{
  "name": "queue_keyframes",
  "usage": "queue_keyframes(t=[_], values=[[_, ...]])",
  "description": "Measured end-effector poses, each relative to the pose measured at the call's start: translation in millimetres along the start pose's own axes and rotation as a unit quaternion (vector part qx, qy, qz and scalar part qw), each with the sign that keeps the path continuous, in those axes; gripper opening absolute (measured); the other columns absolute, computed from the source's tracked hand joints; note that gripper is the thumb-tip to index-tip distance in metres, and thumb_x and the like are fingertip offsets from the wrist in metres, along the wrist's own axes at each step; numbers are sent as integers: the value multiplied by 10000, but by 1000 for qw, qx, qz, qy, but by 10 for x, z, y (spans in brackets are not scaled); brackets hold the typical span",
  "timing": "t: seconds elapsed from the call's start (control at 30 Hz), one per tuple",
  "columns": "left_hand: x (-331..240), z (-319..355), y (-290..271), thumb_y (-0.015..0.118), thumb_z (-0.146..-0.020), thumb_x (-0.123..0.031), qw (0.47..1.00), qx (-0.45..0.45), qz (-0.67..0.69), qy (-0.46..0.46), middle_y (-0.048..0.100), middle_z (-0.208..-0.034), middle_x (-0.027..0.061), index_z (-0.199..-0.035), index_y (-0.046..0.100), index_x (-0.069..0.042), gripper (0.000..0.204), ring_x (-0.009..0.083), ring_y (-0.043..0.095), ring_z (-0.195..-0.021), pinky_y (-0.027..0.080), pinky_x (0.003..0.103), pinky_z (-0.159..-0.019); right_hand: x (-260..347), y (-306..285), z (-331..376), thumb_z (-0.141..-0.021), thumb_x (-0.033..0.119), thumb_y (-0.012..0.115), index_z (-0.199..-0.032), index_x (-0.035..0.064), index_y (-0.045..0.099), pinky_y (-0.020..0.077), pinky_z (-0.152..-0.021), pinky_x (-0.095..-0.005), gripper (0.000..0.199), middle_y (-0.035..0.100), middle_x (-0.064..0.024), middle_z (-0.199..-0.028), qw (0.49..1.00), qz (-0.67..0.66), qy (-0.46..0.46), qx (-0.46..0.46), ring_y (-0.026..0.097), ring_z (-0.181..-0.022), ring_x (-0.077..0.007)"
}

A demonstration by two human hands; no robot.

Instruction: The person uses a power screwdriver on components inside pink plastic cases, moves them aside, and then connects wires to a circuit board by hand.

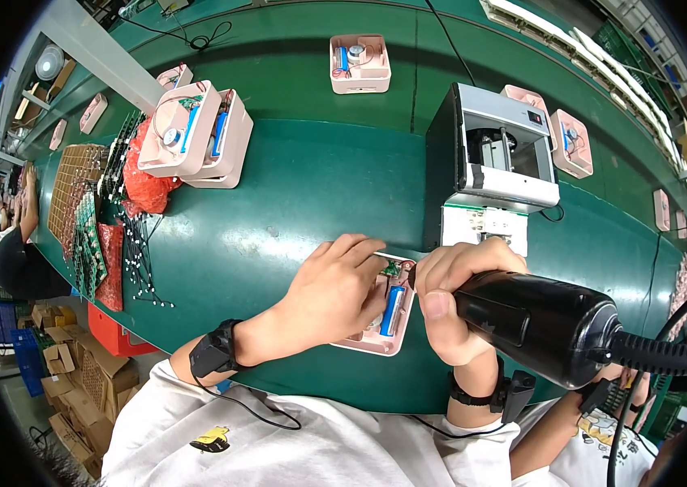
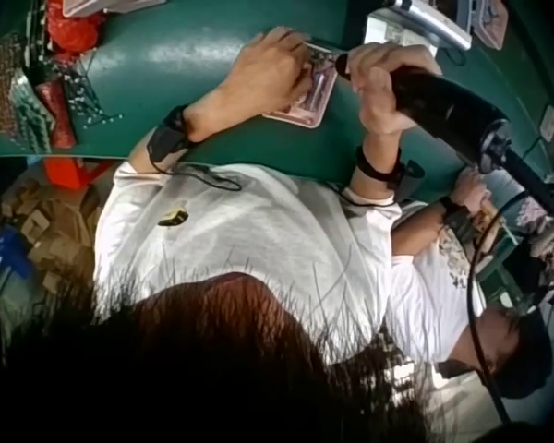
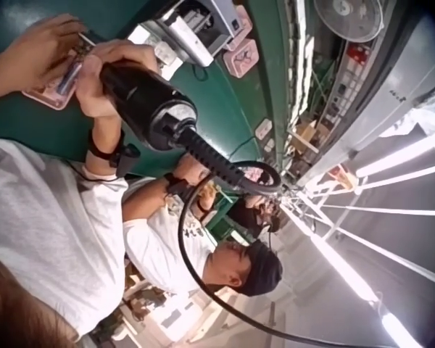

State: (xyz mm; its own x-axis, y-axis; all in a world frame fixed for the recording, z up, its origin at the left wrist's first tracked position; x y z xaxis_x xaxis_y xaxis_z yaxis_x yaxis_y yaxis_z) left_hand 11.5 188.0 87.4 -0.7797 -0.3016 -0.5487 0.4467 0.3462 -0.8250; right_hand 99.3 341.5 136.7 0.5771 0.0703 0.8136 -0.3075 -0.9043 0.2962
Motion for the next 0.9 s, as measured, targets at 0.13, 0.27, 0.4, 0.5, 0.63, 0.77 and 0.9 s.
queue_keyframes(t=[0.13,0.27,0.4,0.5,0.63,0.77,0.9], values=[[-11,-98,124,718,-792,-113,999,-4,-7,-34,648,-1043,107,-916,697,3,171,309,620,-1039,524,451,-902,-24,-23,16,-847,-35,701,-912,20,498,505,-573,-315,221,576,-64,-666,1000,-8,4,-6,549,-553,-154],[-31,-125,186,705,-790,-70,998,-19,-18,-49,628,-961,100,-874,687,-1,110,306,634,-956,547,444,-847,-34,12,13,-950,181,731,-911,58,473,432,-511,-304,288,519,-45,-621,999,44,-1,-9,477,-484,-139],[-44,-126,213,695,-807,-64,998,-32,-22,-48,628,-955,110,-862,682,1,86,316,642,-926,562,446,-820,-29,24,3,-946,180,737,-909,58,472,436,-511,-304,294,515,-42,-616,998,66,1,-10,478,-487,-140],[-69,-127,219,682,-811,-59,998,-34,-24,-46,640,-964,119,-866,695,0,82,311,651,-936,559,432,-839,-83,8,-22,-944,171,738,-907,58,469,439,-512,-305,294,512,-42,-617,998,67,0,-5,477,-488,-141],[-93,-132,200,664,-802,-50,998,-26,-28,-46,657,-978,131,-875,724,-4,105,295,664,-969,544,398,-895,-115,5,-34,-943,160,738,-904,55,466,443,-514,-305,295,509,-42,-618,997,75,4,-3,476,-491,-142],[-107,-126,194,665,-791,-48,998,-21,-24,-48,657,-976,132,-864,721,-7,101,295,662,-960,538,399,-906,-136,2,-38,-945,152,735,-899,51,462,444,-517,-302,294,508,-45,-620,997,79,5,3,476,-497,-142],[-103,-115,203,664,-787,-47,998,-21,-18,-53,657,-970,127,-853,721,-11,95,291,659,-952,535,401,-905,-166,8,-12,-948,153,731,-896,47,460,444,-519,-299,296,509,-47,-622,996,93,4,14,479,-503,-141]])
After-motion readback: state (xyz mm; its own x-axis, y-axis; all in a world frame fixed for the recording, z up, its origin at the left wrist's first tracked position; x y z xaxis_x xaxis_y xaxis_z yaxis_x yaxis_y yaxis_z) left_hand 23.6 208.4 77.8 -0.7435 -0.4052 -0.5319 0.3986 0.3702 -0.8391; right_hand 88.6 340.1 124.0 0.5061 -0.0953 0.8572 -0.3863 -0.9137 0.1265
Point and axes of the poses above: each hand's wrist, its own z-axis away from the middle knuckle, its own y-axis out of the palm, x = y × z, the point moved 1 cm from there along -z, towards the middle knuckle
